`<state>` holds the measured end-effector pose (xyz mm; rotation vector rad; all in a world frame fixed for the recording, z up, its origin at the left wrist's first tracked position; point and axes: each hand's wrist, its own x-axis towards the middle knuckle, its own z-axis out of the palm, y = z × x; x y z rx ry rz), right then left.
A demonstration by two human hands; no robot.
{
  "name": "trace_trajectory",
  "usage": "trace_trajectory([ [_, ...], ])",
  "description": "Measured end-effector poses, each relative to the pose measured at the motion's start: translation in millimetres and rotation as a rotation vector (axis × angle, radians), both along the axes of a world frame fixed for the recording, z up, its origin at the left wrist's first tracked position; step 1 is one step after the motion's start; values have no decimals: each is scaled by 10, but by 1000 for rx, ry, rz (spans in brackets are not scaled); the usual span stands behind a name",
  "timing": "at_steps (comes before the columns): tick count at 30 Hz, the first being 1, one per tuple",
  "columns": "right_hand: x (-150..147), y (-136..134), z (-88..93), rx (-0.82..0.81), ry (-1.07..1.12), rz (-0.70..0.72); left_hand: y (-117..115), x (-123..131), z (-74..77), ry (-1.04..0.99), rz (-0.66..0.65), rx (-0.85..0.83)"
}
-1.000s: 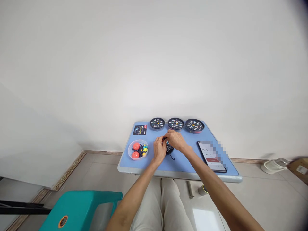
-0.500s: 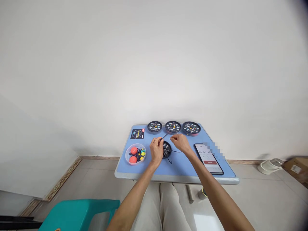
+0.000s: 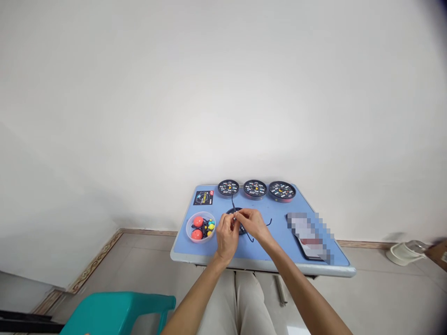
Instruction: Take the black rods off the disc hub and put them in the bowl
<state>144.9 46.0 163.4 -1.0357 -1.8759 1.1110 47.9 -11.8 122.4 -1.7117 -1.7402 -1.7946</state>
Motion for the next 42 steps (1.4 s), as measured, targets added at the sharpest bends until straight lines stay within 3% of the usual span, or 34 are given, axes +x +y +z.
trace_trajectory([
  [3, -8, -53, -54, -7, -2, 7, -136, -19, 35, 13, -23, -15],
  [6, 23, -103, -111, -77, 62, 23, -293, -49, 86, -40, -128, -93],
  [10, 93, -241, -79, -149, 39, 35, -439, -155, 183, -381, -149, -162],
  [13, 129, -381, 11, -196, 18, 82, -450, -264, 261, -618, -150, -220],
  [17, 148, -516, 74, -198, 90, 109, -415, -358, 344, -696, -220, -278],
  [22, 137, -623, -21, -166, 253, 124, -477, -420, 392, -751, -218, -284],
  [25, 110, -701, -108, -76, 240, 99, -554, -457, 376, -756, -219, -324],
  [34, 87, -909, -178, 461, 60, -35, -701, -481, 245, -711, -215, -393],
  [42, 37, -979, -238, 466, 42, -39, -802, -507, 154, -686, -208, -406],
])
